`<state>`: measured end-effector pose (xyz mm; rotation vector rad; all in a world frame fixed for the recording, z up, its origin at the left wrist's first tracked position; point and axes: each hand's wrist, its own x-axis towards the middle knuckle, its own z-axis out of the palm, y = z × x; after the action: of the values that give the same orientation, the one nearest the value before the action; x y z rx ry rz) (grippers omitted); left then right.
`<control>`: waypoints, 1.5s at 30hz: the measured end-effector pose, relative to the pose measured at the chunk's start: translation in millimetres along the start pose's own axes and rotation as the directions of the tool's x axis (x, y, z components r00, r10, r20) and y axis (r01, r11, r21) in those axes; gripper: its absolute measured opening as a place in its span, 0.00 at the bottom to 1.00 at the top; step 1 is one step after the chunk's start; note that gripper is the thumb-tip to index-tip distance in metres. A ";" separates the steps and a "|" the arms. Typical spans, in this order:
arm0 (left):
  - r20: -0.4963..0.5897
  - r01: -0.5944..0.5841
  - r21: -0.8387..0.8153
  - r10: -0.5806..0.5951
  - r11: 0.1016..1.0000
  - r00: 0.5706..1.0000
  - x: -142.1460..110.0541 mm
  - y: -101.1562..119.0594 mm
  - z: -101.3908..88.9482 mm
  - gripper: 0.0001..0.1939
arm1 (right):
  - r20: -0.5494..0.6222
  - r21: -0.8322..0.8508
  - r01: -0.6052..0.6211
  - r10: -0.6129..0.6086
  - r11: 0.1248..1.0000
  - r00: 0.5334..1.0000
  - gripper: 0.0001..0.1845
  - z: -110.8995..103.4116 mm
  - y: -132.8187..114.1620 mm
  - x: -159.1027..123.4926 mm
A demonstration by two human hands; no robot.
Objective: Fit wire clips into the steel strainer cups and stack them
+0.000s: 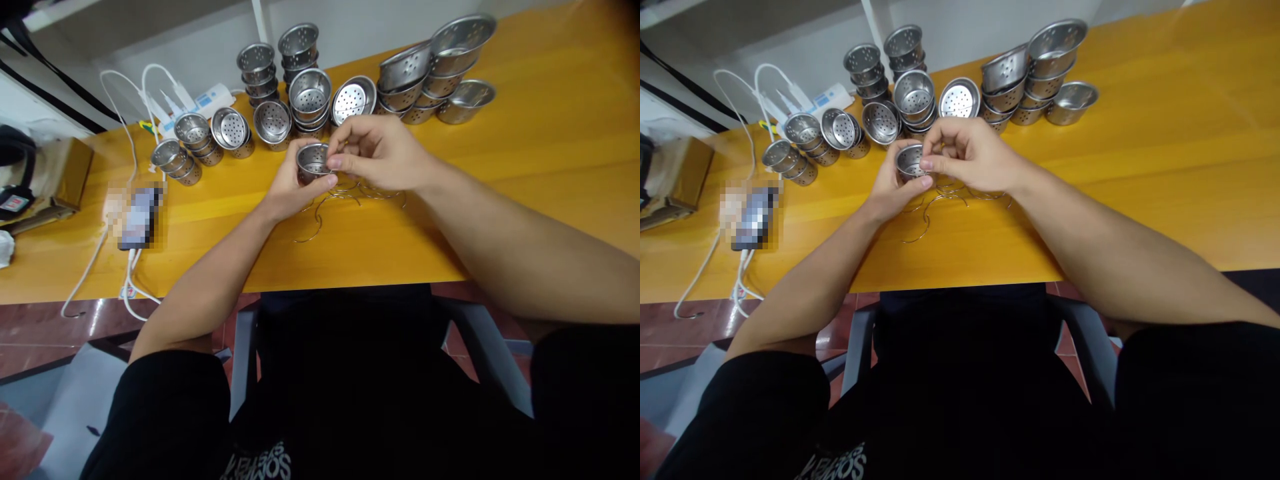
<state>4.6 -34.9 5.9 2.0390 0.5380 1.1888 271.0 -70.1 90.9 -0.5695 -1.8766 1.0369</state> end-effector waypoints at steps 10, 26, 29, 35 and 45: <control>0.035 0.014 0.177 -0.020 0.984 0.999 0.8 -20.2 -1.1 0.42 | -0.034 0.074 -0.112 0.115 0.991 0.993 0.40 3.1 9.0 -0.4; -0.028 0.133 0.205 -0.130 0.970 0.991 0.3 -9.5 -3.5 0.42 | -0.208 -0.262 0.063 -0.120 0.963 0.971 0.27 1.5 -0.8 -4.8; -0.052 0.187 0.216 -0.180 0.958 0.982 1.4 0.4 -5.6 0.41 | -0.128 -0.406 0.089 -0.153 0.909 0.980 0.19 -5.3 0.7 -6.0; -0.065 0.163 0.242 -0.151 0.957 0.986 2.9 6.5 -5.4 0.41 | -0.072 -0.318 0.013 -0.038 0.948 0.997 0.21 -7.7 6.6 -7.4; -0.013 0.050 0.302 -0.049 0.952 0.999 -1.4 4.6 -2.7 0.43 | 0.042 -0.322 0.085 -0.075 0.943 0.996 0.17 0.5 19.3 -12.2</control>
<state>1.6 -37.9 9.4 2.2627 0.8115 1.1373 276.2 -68.6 68.8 -0.6622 -2.0947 0.6895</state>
